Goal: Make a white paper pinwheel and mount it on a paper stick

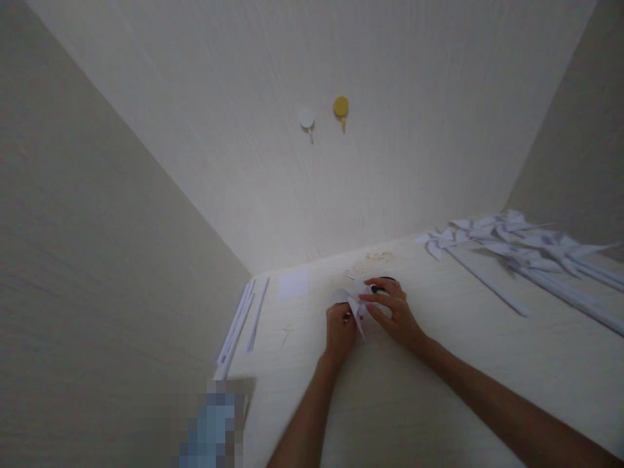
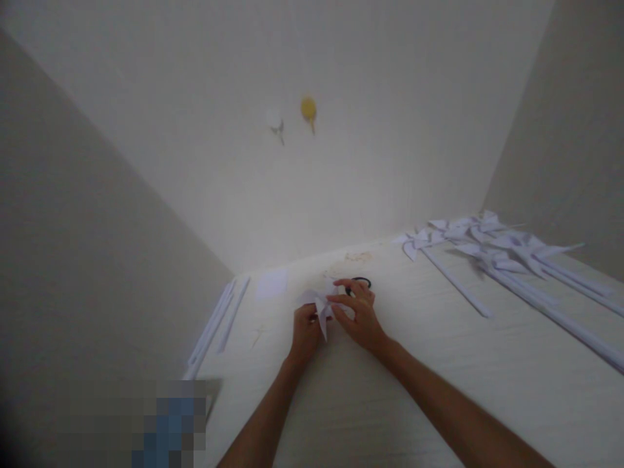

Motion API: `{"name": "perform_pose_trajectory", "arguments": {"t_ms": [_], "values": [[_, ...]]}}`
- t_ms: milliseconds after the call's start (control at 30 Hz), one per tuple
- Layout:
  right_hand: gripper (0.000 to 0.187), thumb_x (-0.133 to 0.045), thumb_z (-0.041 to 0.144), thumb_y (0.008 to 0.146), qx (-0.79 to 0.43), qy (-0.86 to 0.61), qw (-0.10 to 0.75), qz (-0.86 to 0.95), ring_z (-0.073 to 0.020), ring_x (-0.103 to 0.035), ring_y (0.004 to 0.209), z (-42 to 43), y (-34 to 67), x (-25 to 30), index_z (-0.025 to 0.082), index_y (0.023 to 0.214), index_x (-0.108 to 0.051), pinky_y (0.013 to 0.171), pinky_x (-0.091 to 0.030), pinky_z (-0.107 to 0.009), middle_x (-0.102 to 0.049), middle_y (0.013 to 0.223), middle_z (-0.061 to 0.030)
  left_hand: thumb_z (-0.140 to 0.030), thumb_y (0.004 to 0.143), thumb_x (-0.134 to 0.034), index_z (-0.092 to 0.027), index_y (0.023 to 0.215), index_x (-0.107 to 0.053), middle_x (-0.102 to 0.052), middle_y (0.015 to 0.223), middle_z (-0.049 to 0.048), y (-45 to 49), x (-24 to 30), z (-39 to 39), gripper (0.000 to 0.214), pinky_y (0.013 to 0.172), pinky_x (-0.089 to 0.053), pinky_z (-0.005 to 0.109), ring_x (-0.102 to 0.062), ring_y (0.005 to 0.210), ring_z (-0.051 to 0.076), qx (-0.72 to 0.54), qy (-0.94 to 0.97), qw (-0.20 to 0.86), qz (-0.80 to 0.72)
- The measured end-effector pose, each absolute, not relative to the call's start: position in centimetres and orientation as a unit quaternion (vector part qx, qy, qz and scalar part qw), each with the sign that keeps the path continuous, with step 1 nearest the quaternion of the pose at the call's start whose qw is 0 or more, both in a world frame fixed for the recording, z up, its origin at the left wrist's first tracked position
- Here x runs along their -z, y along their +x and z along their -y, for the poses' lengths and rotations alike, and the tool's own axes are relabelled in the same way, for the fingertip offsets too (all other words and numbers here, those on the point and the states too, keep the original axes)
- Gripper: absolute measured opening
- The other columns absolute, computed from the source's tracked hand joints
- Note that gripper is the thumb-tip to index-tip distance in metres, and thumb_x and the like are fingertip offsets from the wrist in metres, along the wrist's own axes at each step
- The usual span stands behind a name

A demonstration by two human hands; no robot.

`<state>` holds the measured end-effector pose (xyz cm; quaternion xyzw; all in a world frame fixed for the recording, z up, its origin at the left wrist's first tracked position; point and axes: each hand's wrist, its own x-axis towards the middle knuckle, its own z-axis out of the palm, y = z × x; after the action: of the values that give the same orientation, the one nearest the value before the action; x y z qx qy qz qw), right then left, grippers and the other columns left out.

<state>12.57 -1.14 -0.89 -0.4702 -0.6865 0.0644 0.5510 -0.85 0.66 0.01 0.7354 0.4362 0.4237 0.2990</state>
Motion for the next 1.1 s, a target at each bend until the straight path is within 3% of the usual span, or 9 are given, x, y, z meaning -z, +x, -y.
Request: {"name": "perform_pose_trajectory", "arguments": {"t_ms": [300,1100], "values": [[0.015,-0.051,0.022,0.070,-0.067,-0.473,0.543,0.690,-0.0229,-0.042,0.096,1.02,12.52,1.07,0.026,0.078,-0.064,0.082,-0.031,-0.042,-0.050,0.102,-0.0046,-0.002,0.061,-0.041,-0.014,0.068,-0.066,-0.062,0.066,0.0054,-0.95,-0.43,-0.54,0.028,0.052,-0.042,0.021,-0.054,0.057,0.013,-0.426,0.734,0.309,-0.428],[0.014,-0.053,0.021,0.068,-0.054,-0.471,0.536,0.699,-0.0224,-0.045,0.097,0.88,12.18,1.42,0.024,0.075,-0.064,0.082,-0.031,-0.040,-0.051,0.106,-0.0060,-0.011,0.066,-0.044,-0.014,0.062,-0.065,-0.058,0.059,0.0036,-1.01,-0.30,-0.57,0.022,0.050,-0.039,0.021,-0.050,0.056,0.012,-0.426,0.743,0.306,-0.415]]}}
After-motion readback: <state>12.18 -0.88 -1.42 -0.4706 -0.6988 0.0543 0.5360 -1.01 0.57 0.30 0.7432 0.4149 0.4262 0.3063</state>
